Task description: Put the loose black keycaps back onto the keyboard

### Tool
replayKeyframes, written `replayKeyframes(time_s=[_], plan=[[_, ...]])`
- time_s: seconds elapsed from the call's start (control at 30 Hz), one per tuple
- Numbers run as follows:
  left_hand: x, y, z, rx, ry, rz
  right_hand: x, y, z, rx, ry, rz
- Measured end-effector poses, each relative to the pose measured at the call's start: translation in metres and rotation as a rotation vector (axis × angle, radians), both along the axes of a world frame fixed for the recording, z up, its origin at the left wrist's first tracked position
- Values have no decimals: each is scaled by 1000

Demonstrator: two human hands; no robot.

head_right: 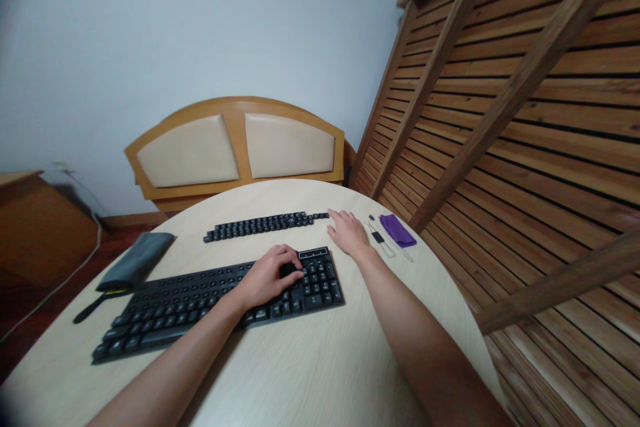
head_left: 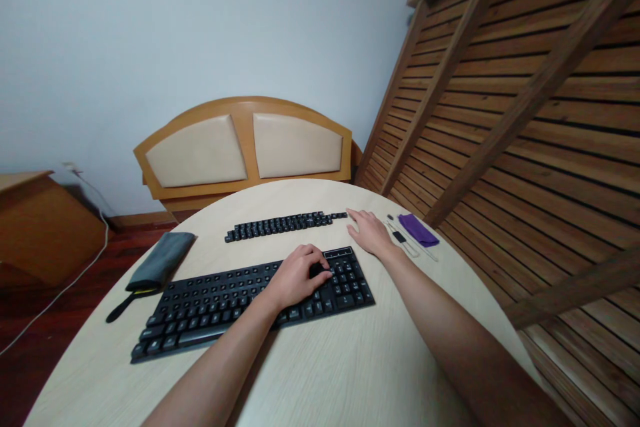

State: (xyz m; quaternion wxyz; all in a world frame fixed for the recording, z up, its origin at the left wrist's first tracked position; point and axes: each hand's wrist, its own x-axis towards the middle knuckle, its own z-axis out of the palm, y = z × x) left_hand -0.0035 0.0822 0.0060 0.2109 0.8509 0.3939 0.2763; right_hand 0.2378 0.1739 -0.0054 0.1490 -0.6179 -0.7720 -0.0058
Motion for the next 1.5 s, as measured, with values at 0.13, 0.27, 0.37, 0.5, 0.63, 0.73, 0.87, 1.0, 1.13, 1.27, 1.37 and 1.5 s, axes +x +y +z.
replayKeyframes(time_s=[0.13,0.27,0.37,0.5,0.63,0.73,0.87,1.0,1.13,1.27,1.37,1.5], plan=[[0,0,0,1,1,-4,-2,7,-3,-10,-22,-12],[0,0,0,1,2,-1,2,5,-1,8,29,27],[-1,0,0,1,2,-3,5,2,3,-27,39,34],[0,-1,1,5,5,-1,9,-1,13,-106,33,29],[1,-1,1,14,8,12,11,-10,36,-167,49,74],[1,-1,-1,3,-30,39,4,-24,61,-232,147,215],[1,-1,-2,-43,-98,74,-15,-44,84,-381,305,413],[1,-2,0,-62,-137,95,-28,-54,84,-491,414,549],[1,-3,4,-47,-141,71,-31,-54,75,-574,469,600],[1,-4,5,-31,-108,84,-30,-56,68,-618,531,587],[1,-4,2,-14,-83,94,-25,-59,61,-554,577,564],[1,-2,-2,10,-61,98,-10,-64,39,-304,588,450]])
